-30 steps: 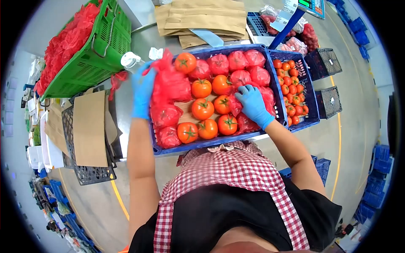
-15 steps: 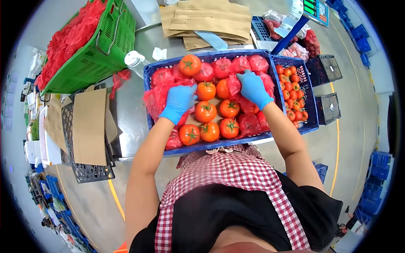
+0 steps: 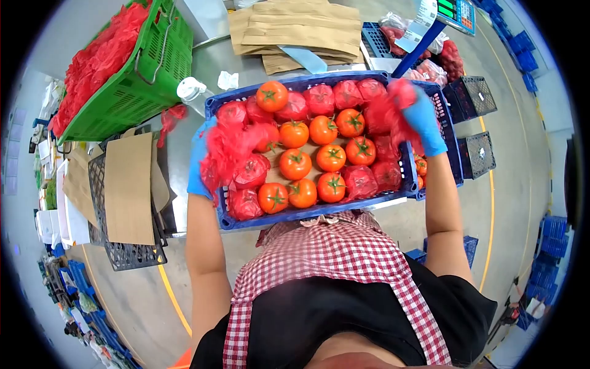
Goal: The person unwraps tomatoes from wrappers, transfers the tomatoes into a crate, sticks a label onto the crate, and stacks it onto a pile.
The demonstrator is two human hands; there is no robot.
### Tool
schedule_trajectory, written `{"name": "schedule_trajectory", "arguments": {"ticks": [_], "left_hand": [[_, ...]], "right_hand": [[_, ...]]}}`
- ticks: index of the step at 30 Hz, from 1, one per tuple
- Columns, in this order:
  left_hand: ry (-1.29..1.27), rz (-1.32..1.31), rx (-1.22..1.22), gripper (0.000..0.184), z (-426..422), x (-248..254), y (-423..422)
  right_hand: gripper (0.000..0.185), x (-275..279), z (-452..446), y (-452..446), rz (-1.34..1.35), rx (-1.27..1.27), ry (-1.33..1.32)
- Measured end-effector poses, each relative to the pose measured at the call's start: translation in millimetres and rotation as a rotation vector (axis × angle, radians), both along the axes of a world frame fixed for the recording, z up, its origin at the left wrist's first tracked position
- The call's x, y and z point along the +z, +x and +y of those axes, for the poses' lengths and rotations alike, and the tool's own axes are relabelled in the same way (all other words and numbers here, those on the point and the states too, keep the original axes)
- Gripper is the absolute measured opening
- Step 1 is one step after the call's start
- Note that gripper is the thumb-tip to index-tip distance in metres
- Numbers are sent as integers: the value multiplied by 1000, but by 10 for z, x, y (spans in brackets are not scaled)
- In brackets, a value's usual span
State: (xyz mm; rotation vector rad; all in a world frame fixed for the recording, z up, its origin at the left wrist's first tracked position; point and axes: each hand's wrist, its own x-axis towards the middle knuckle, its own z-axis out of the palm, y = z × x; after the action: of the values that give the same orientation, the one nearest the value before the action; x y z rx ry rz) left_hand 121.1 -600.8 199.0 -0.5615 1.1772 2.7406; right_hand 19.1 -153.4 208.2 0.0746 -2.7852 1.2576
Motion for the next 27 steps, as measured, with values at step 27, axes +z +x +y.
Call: {"name": "schedule_trajectory", "arguments": {"ticks": [27], "left_hand": [[-325,382,-176,40,320,-71,207]], "right_hand": [[22,500,-1887,795,308,581,-400]]}}
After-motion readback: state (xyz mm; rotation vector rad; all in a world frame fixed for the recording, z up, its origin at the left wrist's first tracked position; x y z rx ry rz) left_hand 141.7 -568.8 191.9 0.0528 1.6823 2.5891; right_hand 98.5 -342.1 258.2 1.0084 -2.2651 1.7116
